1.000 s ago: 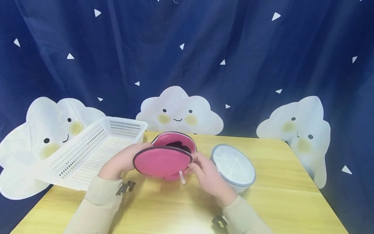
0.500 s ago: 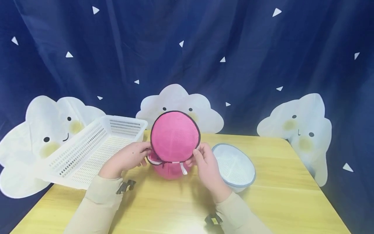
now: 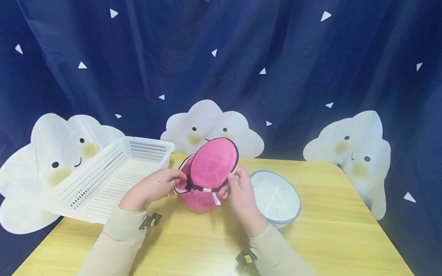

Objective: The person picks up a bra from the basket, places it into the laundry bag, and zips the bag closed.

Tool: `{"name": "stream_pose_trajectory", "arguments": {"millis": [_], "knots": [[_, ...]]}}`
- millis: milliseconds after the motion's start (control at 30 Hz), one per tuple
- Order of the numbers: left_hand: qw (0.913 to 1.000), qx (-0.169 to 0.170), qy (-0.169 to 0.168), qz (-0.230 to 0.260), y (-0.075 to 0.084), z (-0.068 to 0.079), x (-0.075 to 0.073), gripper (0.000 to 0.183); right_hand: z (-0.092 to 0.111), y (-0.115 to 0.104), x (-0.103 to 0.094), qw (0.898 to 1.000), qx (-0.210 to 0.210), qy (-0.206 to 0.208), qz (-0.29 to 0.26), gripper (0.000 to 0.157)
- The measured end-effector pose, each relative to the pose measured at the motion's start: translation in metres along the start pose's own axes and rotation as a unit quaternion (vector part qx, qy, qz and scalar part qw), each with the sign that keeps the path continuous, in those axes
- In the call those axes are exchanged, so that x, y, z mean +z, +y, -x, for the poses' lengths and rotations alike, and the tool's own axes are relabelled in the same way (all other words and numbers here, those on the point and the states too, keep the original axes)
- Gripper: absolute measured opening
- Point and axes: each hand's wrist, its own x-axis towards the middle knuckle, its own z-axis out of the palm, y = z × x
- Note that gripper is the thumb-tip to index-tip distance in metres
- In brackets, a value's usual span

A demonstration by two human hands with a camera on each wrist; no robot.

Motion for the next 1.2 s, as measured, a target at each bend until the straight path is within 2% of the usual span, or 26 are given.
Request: {"name": "stream_pose_trajectory", "arguments": {"millis": [200,367,433,567,700,800,933,1000,1067,1200], "knots": [[0.9999,-0.01,0.0,0.014,0.002,-0.001,0.001,0.022,0.0,0.003,-0.001,0.999,0.006,-0.013,-0.03,0.008],[0.9993,-0.015,-0.013,0.032,0.0,-0.003,0.002,0.014,-0.002,0.004,-0.001,0.999,0.047,0.003,-0.028,0.008],[0.9984,-0.02,-0.019,0.048,0.0,-0.003,0.002,0.013,-0.004,0.004,-0.002,0.997,0.068,0.015,-0.016,0.008],[0.9923,-0.04,-0.022,0.115,-0.001,-0.002,0.002,0.012,-0.005,0.005,-0.003,0.995,0.093,0.028,0.014,0.012],[0.9836,-0.054,-0.02,0.171,0.0,-0.001,0.002,0.011,-0.006,0.004,-0.005,0.992,0.091,0.023,0.081,0.031],[0.981,-0.058,-0.017,0.185,0.0,-0.002,0.003,0.013,-0.007,0.005,-0.006,0.984,0.081,0.01,0.157,0.056],[0.981,-0.065,-0.005,0.183,0.001,-0.003,0.005,0.018,-0.009,0.007,-0.007,0.964,0.049,-0.002,0.261,0.082],[0.9817,-0.068,0.007,0.178,0.002,-0.004,0.006,0.02,-0.01,0.007,-0.007,0.953,0.03,-0.002,0.301,0.087],[0.9819,-0.073,0.023,0.173,0.004,-0.005,0.007,0.023,-0.01,0.007,-0.006,0.949,0.019,-0.007,0.316,0.088],[0.9811,-0.083,0.053,0.167,0.007,-0.009,0.01,0.028,-0.01,0.006,-0.005,0.933,-0.004,-0.017,0.36,0.078]]}}
